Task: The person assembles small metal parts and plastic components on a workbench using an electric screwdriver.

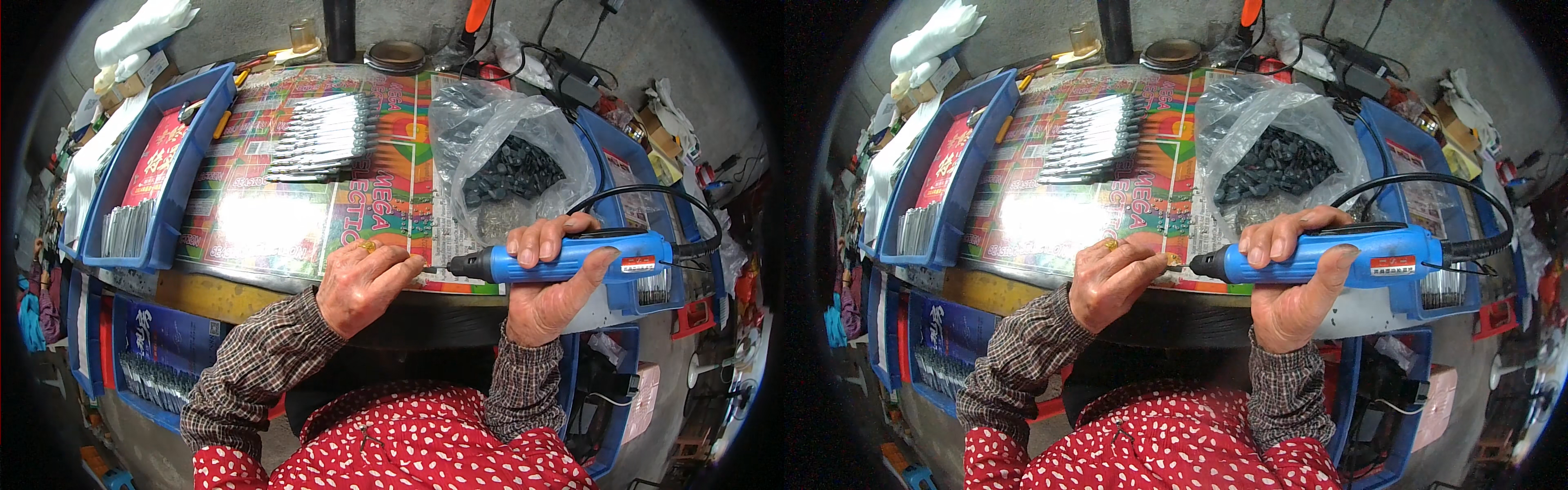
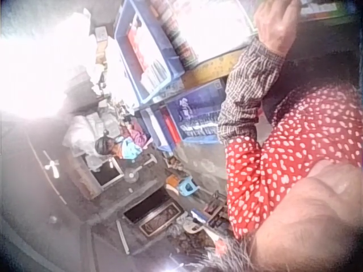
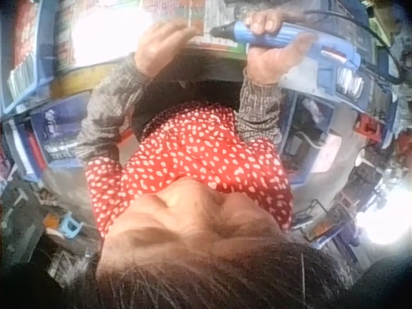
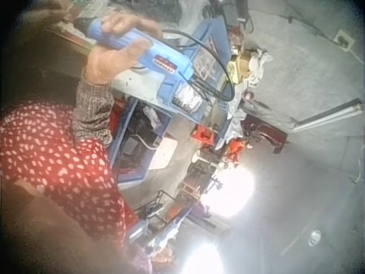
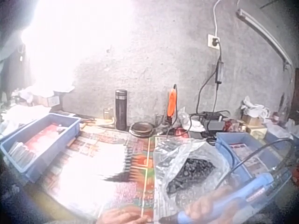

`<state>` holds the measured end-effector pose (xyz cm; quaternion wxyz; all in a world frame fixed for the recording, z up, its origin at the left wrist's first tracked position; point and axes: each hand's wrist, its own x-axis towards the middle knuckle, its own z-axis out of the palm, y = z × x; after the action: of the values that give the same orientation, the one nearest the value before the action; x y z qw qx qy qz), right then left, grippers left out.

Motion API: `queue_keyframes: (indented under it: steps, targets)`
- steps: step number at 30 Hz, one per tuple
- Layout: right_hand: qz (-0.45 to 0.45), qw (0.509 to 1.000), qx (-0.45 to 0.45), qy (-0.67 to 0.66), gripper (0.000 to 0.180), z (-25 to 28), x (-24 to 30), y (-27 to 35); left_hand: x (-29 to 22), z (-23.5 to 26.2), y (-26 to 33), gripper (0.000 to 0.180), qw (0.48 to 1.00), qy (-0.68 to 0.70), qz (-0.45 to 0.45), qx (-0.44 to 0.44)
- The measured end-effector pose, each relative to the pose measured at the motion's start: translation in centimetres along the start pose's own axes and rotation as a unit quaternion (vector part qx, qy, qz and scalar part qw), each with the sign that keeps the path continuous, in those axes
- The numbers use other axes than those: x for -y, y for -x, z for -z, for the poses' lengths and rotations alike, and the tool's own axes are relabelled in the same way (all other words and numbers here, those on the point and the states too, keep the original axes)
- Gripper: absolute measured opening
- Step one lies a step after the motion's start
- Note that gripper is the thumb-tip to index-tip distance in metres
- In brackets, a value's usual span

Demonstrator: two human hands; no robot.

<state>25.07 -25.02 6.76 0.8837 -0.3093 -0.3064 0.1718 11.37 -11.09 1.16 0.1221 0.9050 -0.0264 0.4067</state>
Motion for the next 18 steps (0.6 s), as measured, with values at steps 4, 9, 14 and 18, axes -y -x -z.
queue_keyframes:
  steps: [4, 9, 14, 18]
  targets:
    - [-0.002, 1.0, 0.002, 0.002, 0.047, 0.04, -0.04, 0.01, 0.0, 0.04, -0.1, 0.022, 1.0, 0.006, -0.005, -0.006]
    - [-0.005, 1.0, -0.004, 0.006, 0.047, 0.06, -0.07, 0.03, -0.1, 0.09, -0.22, 0.022, 1.0, 0.014, -0.001, -0.001]
    - [-0.003, 1.0, -0.006, 0.005, 0.047, 0.03, -0.06, 0.04, -0.33, 0.11, -0.09, 0.022, 1.0, -0.006, 0.005, 0.025]
    - [-0.008, 1.0, -0.003, 0.001, 0.047, 0.22, -0.06, 0.1, -0.44, 0.19, 0.01, 0.022, 0.999, -0.001, 0.012, 0.034]
